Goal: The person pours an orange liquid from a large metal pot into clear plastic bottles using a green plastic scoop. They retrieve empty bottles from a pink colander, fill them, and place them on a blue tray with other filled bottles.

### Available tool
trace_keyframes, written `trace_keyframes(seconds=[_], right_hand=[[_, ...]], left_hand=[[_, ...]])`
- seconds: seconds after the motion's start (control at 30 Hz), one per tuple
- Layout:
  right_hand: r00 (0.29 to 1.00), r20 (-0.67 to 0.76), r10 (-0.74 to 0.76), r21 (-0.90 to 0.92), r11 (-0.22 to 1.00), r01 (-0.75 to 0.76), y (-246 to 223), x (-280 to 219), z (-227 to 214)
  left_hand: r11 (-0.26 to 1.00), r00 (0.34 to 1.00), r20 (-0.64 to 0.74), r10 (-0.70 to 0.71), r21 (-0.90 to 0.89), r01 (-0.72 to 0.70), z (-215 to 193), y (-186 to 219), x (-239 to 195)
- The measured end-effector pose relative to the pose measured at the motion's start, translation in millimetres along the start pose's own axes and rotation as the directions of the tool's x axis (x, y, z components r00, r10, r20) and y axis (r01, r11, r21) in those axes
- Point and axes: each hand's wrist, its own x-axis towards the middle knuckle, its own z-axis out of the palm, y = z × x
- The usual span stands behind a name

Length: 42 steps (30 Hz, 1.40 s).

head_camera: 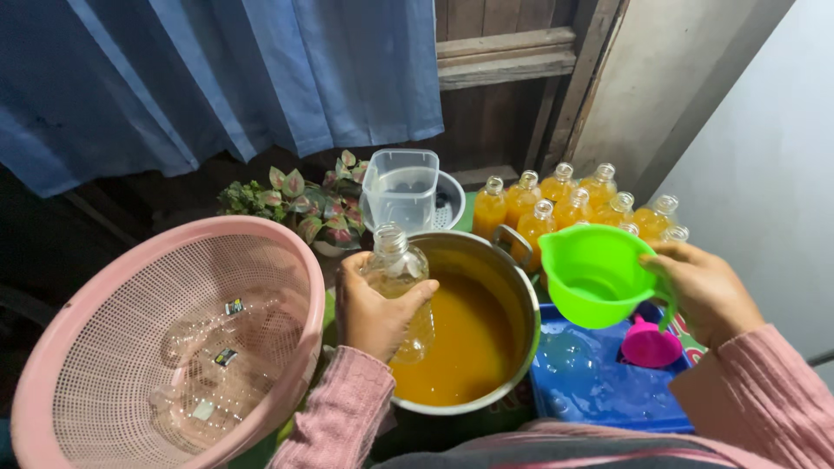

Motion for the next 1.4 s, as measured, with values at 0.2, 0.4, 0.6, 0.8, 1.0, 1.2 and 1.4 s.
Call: trace_keyframes(seconds=[0.2, 0.4, 0.6, 0.8, 1.0, 1.2, 1.4], right_hand=[[0.940, 0.314, -0.136, 0.095, 0.989, 0.111, -58, -58, 86], [0.910, 0.348, -0.225, -0.073, 0.961, 0.266, 1, -36, 182], [0.874, 0.311, -0.373, -0.441, 0.758, 0.481, 57, -33, 214], [0.751, 0.418, -0.511, -0.487, 0.572, 0.660, 71, -42, 216], [0.721, 0.495, -0.485, -0.634, 0.365, 0.682, 64, -47, 216], [0.708, 0.479, -0.519, -0.760, 0.159, 0.630, 56, -57, 220], [0.789, 0.467, -0.399, -0.778, 0.239, 0.581, 57, -59, 221]], left_hand=[[0.986, 0.996, 0.084, 0.006, -0.167, 0.008, -13, 6, 16], [0.998, 0.997, 0.076, -0.023, -0.049, 0.027, -34, 26, 32], [1.000, 0.979, 0.204, -0.003, -0.014, 0.006, -44, 27, 46], [0.935, 0.982, 0.151, -0.114, 0.351, 0.054, -49, 29, 53], [0.995, 0.976, 0.208, -0.067, 0.085, 0.050, -53, 33, 58], [0.987, 0.983, 0.148, -0.107, 0.137, 0.087, -53, 27, 60], [0.959, 0.981, 0.156, -0.114, 0.276, 0.067, -55, 10, 59]])
